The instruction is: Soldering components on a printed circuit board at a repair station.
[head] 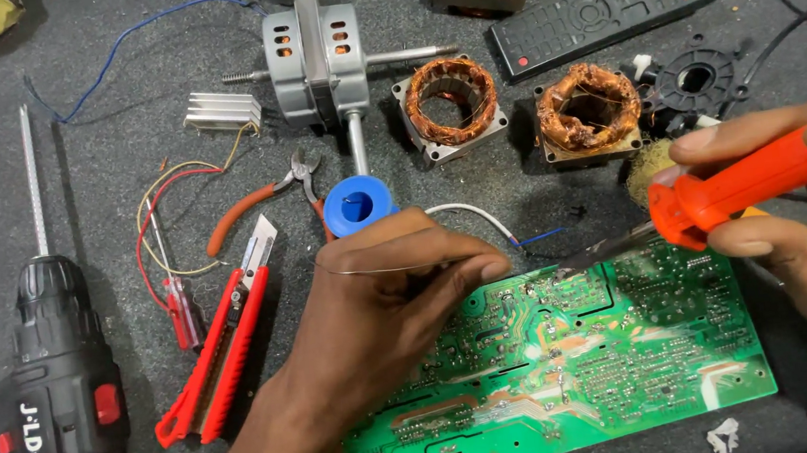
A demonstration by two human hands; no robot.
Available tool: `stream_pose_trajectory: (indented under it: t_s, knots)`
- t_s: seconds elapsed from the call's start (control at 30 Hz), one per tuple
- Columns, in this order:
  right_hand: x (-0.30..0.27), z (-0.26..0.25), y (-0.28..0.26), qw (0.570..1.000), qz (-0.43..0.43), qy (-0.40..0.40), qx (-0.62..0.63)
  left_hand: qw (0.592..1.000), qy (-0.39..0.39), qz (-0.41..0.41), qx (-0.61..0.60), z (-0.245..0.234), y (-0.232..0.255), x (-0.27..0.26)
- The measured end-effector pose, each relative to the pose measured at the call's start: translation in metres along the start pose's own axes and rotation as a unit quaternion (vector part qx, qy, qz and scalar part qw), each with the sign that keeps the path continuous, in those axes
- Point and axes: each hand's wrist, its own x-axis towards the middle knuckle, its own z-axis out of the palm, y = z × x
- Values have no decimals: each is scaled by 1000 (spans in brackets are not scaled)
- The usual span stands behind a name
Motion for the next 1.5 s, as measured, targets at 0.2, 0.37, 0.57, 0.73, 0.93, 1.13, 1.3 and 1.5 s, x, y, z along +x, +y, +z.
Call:
stream_pose_trajectory:
  t_s: [0.2,0.37,0.57,0.73,0.93,1.13,1.3,1.5]
  knots:
    - [0,-12,15,999,-28,-17,-8,1000,-8,-1,-7,0,0,0]
    - [6,-4,-2,996,72,36,-38,999,-21,6,-24,5,3,2]
    - [15,3,-19,990,109,61,-63,998,43,35,33,11,3,4]
    - [10,-3,-13,996,43,58,-58,999,39,22,6,9,9,4]
    - [8,-15,-5,988,91,53,-114,994,29,74,71,15,7,3]
    - [4,-19,7,986,145,60,-57,993,57,87,48,14,13,4]
    - [3,-20,-3,986,105,52,-120,997,1,75,-22,19,14,2]
    - [18,-21,-25,972,173,47,-154,998,-16,58,-27,19,15,2]
